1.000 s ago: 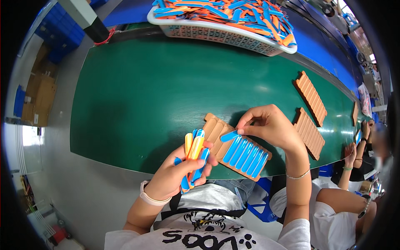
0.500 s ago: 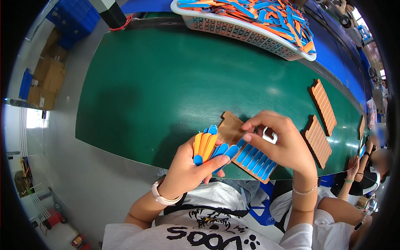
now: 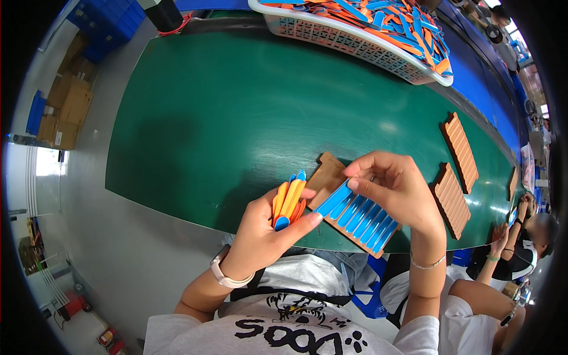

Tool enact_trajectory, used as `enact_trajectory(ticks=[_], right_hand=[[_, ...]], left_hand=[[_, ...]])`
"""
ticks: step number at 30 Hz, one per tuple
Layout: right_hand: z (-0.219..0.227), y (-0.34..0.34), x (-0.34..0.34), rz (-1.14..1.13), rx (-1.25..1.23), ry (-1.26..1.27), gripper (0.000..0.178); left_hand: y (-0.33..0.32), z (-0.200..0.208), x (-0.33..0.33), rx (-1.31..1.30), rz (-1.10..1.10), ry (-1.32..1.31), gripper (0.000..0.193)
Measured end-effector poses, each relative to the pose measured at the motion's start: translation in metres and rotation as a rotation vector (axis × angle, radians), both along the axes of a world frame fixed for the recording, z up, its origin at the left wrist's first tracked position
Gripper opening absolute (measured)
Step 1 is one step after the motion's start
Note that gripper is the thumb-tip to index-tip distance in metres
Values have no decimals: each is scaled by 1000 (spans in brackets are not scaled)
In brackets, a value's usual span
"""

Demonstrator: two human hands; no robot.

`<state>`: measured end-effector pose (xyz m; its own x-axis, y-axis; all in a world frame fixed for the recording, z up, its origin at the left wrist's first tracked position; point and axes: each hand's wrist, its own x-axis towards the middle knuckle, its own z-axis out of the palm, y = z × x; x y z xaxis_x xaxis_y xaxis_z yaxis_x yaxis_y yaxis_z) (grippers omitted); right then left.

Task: The person slots colored strips into grooved boards by hand, repeatedly taking additional strips from a basket on the conveyor belt to fill the boards.

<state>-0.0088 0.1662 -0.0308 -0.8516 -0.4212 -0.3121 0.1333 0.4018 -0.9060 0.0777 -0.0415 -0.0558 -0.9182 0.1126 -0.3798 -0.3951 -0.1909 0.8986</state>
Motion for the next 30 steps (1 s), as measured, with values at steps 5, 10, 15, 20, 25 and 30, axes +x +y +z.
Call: enact_trajectory(ticks=[5,10,15,20,25,30], right_hand=[[5,-5,-5,-23,-77,-27,17],[4,2,-18,39,275,151,14],[5,-12,-9,189,403,429,24],[0,-17,-13,104,291,413,28],[-11,-28,-23,171,279,306,27],[4,-30,-14,124,110,317,28]], left_hand=[[-5,0,-2,-131,37,-18,14],[-17,-5,-11,-229,112,18,20],[-9,0,-23,-540,-68,216,30],[-11,1,-37,-699,-255,185,30],[-19,-1,-36,-393,-254,195,23],[-29,12,-26,94,-346,-170,16]])
